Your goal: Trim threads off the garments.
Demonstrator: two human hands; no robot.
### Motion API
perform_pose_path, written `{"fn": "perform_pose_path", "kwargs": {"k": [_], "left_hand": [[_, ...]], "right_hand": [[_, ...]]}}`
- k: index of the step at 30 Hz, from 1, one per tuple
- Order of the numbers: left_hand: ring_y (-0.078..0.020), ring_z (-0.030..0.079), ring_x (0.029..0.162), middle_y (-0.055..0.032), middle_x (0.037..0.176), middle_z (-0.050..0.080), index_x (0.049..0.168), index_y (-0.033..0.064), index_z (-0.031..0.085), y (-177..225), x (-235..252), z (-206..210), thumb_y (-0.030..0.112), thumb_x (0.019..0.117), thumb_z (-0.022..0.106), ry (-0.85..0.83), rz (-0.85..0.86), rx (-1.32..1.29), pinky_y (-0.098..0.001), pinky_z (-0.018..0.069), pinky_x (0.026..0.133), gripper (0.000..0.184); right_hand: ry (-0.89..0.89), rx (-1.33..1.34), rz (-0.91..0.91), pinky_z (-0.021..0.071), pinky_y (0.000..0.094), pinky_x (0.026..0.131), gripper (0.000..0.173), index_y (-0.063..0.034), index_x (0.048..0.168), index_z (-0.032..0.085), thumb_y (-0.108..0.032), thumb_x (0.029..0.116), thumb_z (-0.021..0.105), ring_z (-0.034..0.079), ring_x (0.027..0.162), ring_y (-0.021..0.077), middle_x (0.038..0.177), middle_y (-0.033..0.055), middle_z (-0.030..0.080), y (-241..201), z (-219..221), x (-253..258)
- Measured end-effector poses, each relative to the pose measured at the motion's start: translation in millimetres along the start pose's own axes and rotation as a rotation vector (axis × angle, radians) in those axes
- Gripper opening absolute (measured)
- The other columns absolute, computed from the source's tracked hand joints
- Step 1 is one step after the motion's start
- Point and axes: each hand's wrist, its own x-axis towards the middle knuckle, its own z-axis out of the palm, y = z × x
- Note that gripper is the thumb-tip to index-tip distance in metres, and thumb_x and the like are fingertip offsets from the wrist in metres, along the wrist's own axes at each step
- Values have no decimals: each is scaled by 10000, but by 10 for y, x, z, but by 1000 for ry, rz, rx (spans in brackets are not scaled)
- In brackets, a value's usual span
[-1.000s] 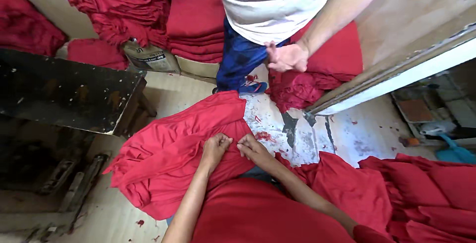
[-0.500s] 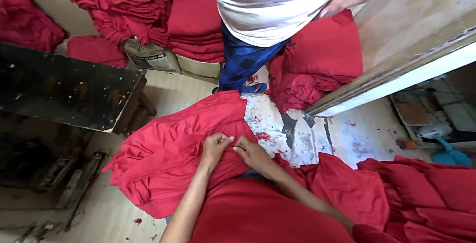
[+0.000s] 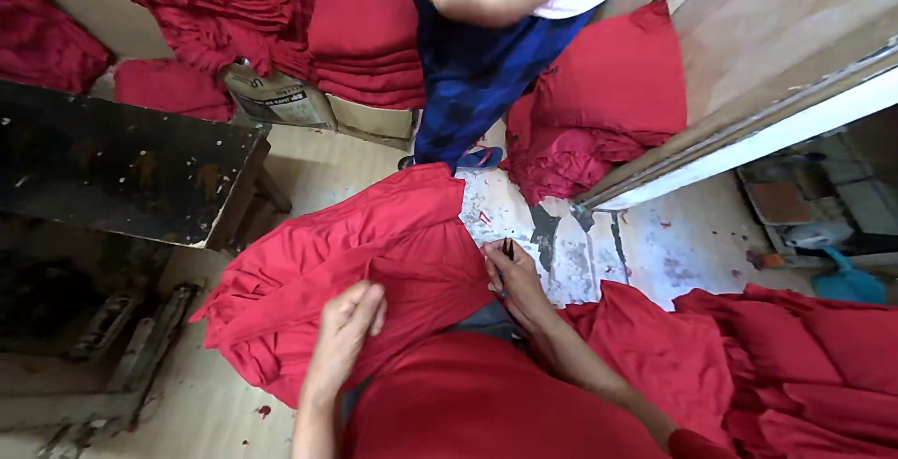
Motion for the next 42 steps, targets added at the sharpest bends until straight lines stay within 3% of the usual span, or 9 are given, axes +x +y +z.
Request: {"fn": "perform_pose_path", "kwargs": {"k": [7,11,17,26,30,33,36,38,42], "left_hand": [[-7,542,529,119,621,567,768,182,587,399,-1082,-969,214,1054,499,654,-283,469,-185,486,508,300],[-562,509,1242,-351,1273,593,1326,-108,554,574,-1592,-1169,256,949,719,768,-865,889,-772,319,1021,549],[-209,686,914,-158,1018,708,1167,-61,627,394,-1529,-1016,259,1062,524,820,-628,596,-415,547,842,351],[-434,558,1184,-251,1200,633,1025,-25,717,101,-1246,-950,169,906,733,616,-455,888,-580,431,1027,227],[-211,600,729,-116,808,614,1047,-41,623,389,-1221,-1154,153,994,531,822,-551,674,-426,512,702,221],[-25,582,562,53,636,621,813,112,578,446,-1087,-1246,32,1001,446,1021,-121,-40,-202,512,574,244],[-135,673,1121,-26,1235,701,1134,166,639,465,-851,-1255,149,1045,473,920,254,-491,-314,552,952,189],[-197,447,1421,-21,1573,418,1492,184,436,463,-747,-1261,333,1039,537,829,242,-361,-413,423,1135,487],[-212,591,1262,-92,1427,570,1415,49,517,331,-823,-1142,239,1067,475,904,-1,16,-412,518,1032,399]], "right_hand": [[-138,-376,-186,462,207,471,185,0,1077,608,-175,1020,596,531,522,36,830,23,653,5,53,-43],[-317,-803,-392,562,470,854,344,15,1204,662,-267,1010,621,683,973,260,1131,178,691,13,222,-51],[-499,-973,-471,518,635,821,269,64,1094,677,-138,925,729,663,945,423,1049,264,675,-80,307,-30],[-188,-1081,-397,447,724,702,246,112,1111,594,-44,928,648,617,814,524,885,334,623,-432,-110,220],[-217,-785,-374,495,378,666,304,49,1182,605,-48,897,560,568,752,156,1003,145,647,-545,-280,429],[-282,-303,-194,337,124,387,243,-97,1148,647,-52,955,507,379,424,-51,720,-105,604,-624,-158,523],[-292,146,-54,352,106,400,280,-183,1033,653,-102,1029,385,394,407,-63,587,-147,560,-609,4,648],[-196,396,-14,362,96,406,301,-136,1100,609,-176,1105,310,443,436,-58,806,-102,710,-589,178,660],[-11,375,-99,368,107,407,257,-126,1181,521,-214,1131,286,463,443,-42,879,-84,729,-519,478,499]]}}
